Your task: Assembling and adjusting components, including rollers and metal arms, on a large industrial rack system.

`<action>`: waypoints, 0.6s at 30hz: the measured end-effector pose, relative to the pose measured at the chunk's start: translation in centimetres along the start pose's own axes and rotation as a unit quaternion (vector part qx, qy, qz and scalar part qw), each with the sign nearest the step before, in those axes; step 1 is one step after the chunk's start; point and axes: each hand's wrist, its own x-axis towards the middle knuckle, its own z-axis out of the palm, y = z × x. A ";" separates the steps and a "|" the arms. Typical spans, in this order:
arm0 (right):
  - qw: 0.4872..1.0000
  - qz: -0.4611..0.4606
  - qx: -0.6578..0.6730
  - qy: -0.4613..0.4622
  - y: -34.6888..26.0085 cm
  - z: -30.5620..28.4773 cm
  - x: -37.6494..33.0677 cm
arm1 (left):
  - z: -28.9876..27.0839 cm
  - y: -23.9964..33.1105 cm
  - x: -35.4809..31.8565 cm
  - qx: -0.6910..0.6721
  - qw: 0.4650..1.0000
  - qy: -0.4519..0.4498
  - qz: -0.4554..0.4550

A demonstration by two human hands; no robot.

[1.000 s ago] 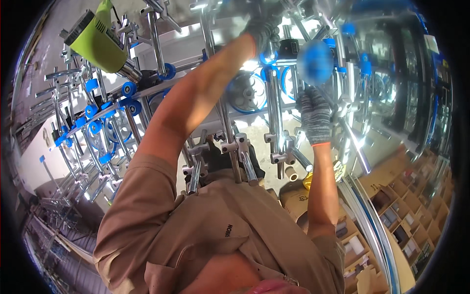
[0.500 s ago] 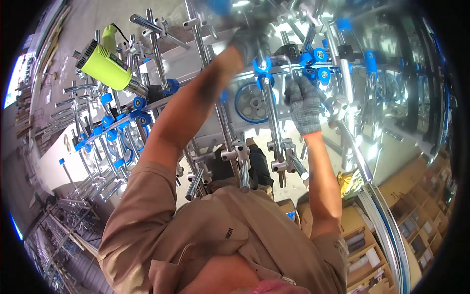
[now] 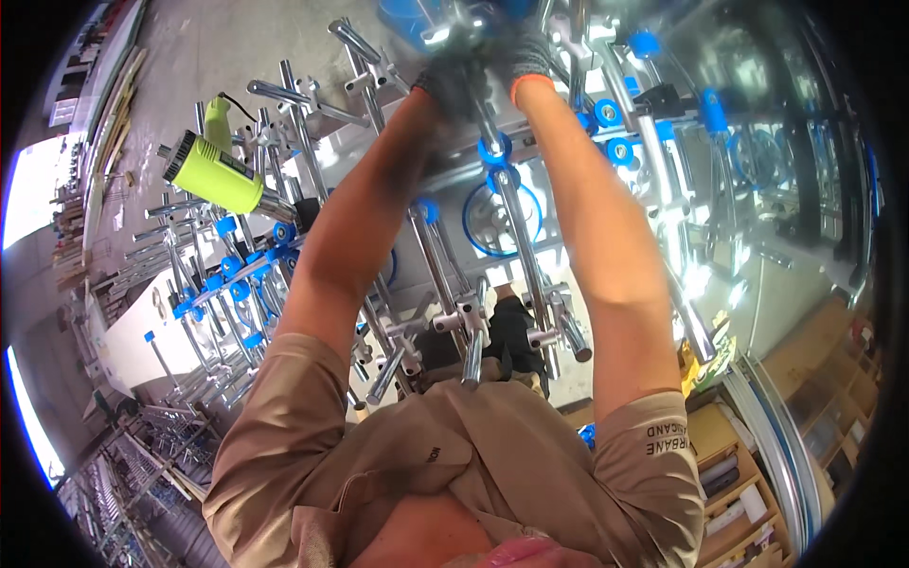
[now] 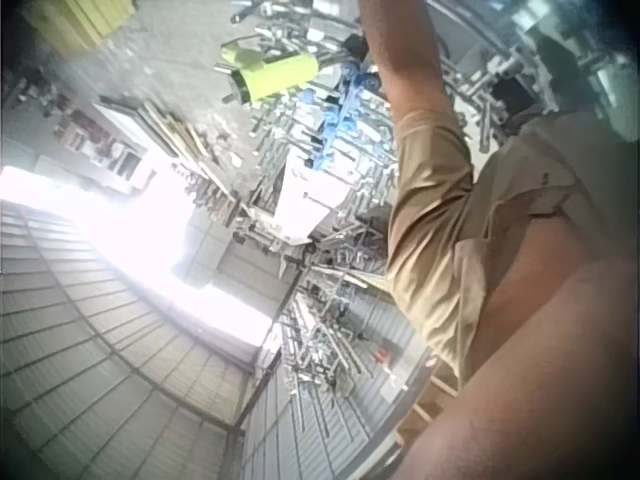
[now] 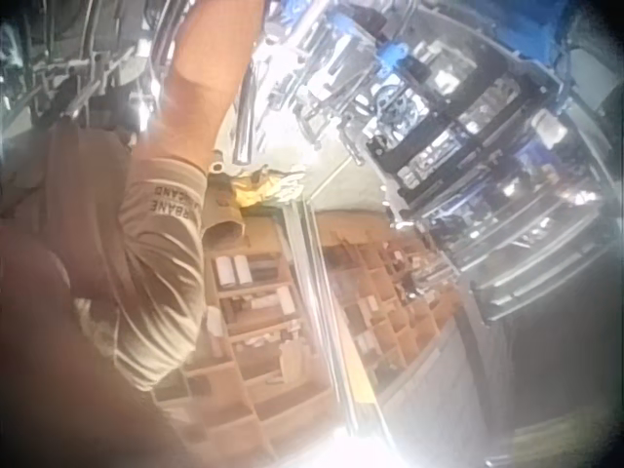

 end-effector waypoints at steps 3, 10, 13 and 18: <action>0.962 0.120 0.246 -0.025 2.2 5.3 2.4 | -0.8 -0.4 1.3 0.021 0.999 -0.027 0.022; 0.981 0.026 0.153 -0.115 0.3 2.4 2.1 | -0.9 -0.4 0.8 0.159 0.982 0.000 0.100; 0.985 0.000 0.173 0.002 1.4 3.5 0.6 | -1.5 -1.2 2.4 0.051 0.998 0.009 0.032; 0.990 -0.058 0.119 0.055 2.0 6.6 1.4 | -5.7 -2.0 5.2 0.133 0.988 0.017 0.073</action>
